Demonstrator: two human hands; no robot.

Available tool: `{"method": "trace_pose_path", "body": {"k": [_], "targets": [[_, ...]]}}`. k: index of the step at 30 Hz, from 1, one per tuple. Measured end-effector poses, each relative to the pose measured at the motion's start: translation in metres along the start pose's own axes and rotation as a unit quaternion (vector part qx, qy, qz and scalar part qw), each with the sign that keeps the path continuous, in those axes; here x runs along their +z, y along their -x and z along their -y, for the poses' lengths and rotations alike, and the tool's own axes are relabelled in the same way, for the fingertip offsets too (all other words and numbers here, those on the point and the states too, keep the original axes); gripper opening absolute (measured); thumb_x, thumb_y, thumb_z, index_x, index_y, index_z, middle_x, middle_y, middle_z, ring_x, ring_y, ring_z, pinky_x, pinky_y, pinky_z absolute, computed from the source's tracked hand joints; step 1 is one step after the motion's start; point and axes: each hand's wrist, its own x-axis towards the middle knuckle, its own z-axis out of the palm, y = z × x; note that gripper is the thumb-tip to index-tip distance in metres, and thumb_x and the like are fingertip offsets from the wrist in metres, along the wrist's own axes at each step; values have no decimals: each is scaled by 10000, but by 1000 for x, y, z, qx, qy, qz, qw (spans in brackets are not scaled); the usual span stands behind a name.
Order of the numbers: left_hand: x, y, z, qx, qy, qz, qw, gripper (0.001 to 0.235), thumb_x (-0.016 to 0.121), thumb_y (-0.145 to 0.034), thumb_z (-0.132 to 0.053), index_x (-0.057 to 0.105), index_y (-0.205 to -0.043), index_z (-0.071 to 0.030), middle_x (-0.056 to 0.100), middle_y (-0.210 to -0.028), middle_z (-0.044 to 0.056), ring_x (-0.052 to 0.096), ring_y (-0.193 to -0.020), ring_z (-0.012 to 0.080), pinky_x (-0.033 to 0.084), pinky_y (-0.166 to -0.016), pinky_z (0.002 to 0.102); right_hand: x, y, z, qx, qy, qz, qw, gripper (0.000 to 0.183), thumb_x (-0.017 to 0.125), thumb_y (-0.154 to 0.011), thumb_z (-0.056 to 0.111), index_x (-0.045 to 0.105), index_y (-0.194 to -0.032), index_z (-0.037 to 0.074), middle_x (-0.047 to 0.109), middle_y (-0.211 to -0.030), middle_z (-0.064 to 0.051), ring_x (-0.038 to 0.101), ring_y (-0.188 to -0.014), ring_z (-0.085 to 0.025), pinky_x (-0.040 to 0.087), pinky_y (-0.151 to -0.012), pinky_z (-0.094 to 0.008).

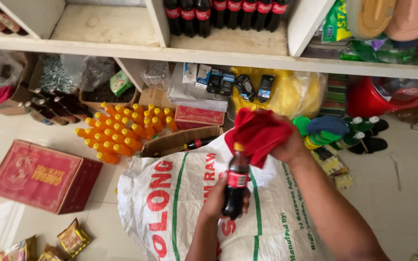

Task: Wiping soda bottles with a cloth and organizing them on a shelf.

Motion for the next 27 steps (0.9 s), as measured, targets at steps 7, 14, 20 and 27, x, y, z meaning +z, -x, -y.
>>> {"method": "trace_pose_path", "body": {"k": [7,14,20,27], "targets": [[5,9,-16,101,-13,-95,990,970,248,-856,-833,638,-1160,3,677,-664,223,559,-414,253,390,-356,312,-13,17,-25,-7,-11,-41,999,457,492,-1001,369,682,-1236,26,709,-1249,-164,664,-1128,-323,484,-1042,-476],[60,29,-53,244,-172,-176,938,558,467,-990,-473,610,-1191,27,697,-742,189,617,-517,226,470,-439,315,-21,8,-34,4,-24,-72,997,598,472,-966,565,705,-1198,65,722,-1228,-144,664,-1111,-311,483,-1034,-470],[72,43,-62,242,-189,-236,922,646,465,-960,-549,627,-1161,42,690,-706,190,619,-485,231,455,-386,318,-47,20,-17,13,-38,-98,994,718,455,-938,722,724,-1166,96,732,-1211,-127,664,-1097,-301,483,-1027,-466],[94,65,-91,273,-307,-182,894,693,568,-964,-442,483,-1475,18,661,-1149,191,676,-726,253,597,-646,381,-81,34,-9,3,77,33,997,934,421,-883,808,654,-1284,-2,750,-1108,-149,700,-924,-230,575,-827,-393]]}}
